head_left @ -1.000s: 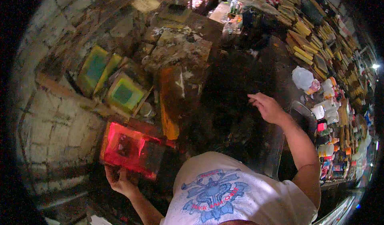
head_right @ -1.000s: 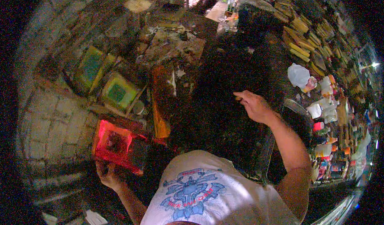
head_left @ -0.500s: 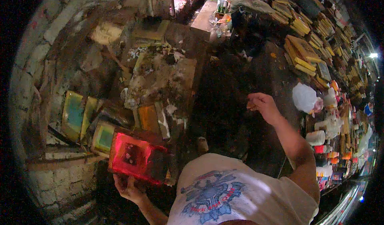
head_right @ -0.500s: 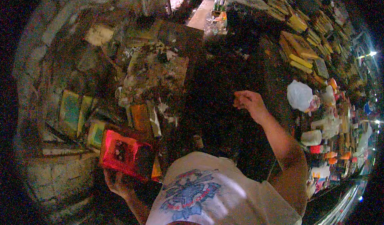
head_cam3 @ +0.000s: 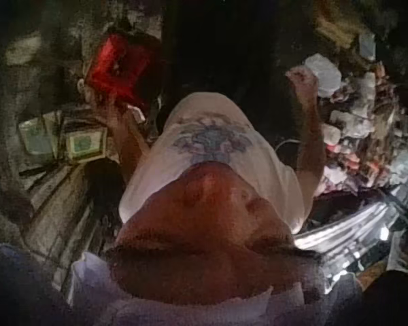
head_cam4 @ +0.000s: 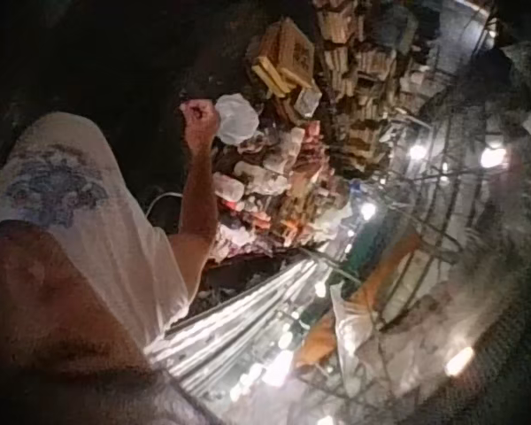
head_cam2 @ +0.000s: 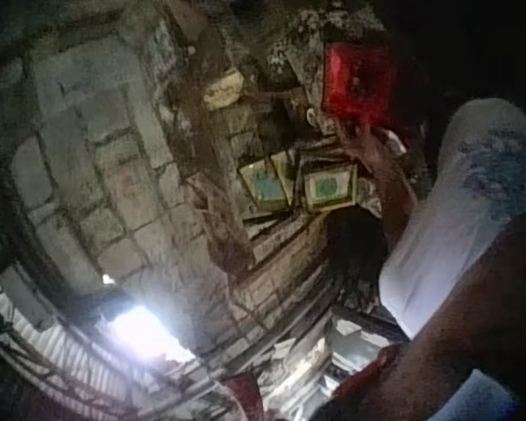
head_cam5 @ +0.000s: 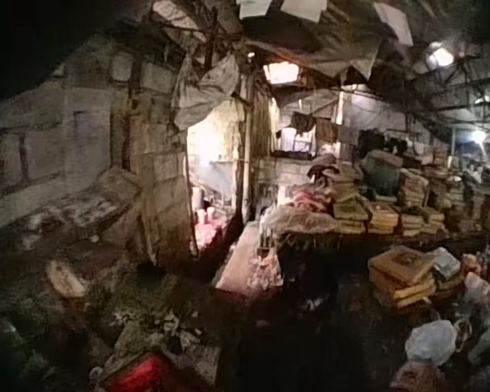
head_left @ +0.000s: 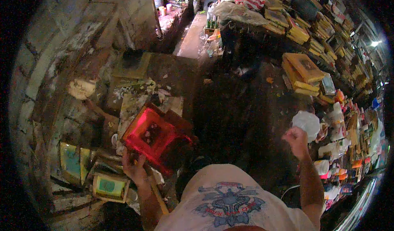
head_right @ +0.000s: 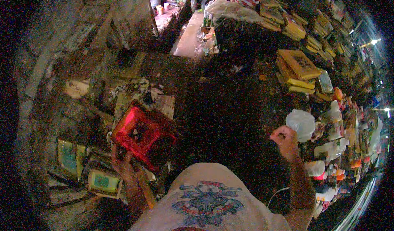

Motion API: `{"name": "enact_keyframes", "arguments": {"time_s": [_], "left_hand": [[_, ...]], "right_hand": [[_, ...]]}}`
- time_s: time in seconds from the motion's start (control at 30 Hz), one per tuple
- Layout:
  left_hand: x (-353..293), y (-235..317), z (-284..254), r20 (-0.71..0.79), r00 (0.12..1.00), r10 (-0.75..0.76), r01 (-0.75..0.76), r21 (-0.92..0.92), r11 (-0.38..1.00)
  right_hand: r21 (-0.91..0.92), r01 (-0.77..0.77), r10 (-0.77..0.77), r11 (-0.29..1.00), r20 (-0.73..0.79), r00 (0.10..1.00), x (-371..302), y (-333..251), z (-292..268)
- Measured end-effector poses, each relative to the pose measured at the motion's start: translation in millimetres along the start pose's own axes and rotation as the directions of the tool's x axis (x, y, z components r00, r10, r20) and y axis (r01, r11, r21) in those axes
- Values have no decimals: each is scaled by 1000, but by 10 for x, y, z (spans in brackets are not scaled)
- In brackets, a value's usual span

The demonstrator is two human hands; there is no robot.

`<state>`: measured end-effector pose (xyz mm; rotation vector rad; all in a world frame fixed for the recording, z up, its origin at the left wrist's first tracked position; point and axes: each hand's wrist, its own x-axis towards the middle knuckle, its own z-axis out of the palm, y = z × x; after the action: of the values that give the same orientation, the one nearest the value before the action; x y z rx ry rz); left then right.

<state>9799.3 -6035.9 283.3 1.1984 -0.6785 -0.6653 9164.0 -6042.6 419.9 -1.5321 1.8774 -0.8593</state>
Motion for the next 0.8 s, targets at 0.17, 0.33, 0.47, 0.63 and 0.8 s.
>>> {"name": "enact_keyframes", "arguments": {"time_s": [0.17, 0.33, 0.47, 0.63, 0.8], "left_hand": [[531, -152, 1099, -27, 983, -180, 179, -29, 983], [1194, -738, 1593, 46, 999, 17, -21, 68, 997], [1502, -892, 2322, -122, 986, -115, 119, 24, 993], [1913, -760, 2732, -107, 994, 22, -6, 145, 989], [2142, -621, 3136, -344, 933, -108, 153, 107, 982]], "right_hand": [[-206, 120, -119, 971, 15, 993, 545, 203, -60], [-212, 466, -435, 859, 178, 883, 2139, -228, 325], [-80, 657, -602, 749, 329, 727, 3655, -766, 738], [57, 793, -720, 607, 461, 518, 4865, -1196, 1344], [84, 692, -605, 717, 568, 558, 5515, -519, 1604]]}}
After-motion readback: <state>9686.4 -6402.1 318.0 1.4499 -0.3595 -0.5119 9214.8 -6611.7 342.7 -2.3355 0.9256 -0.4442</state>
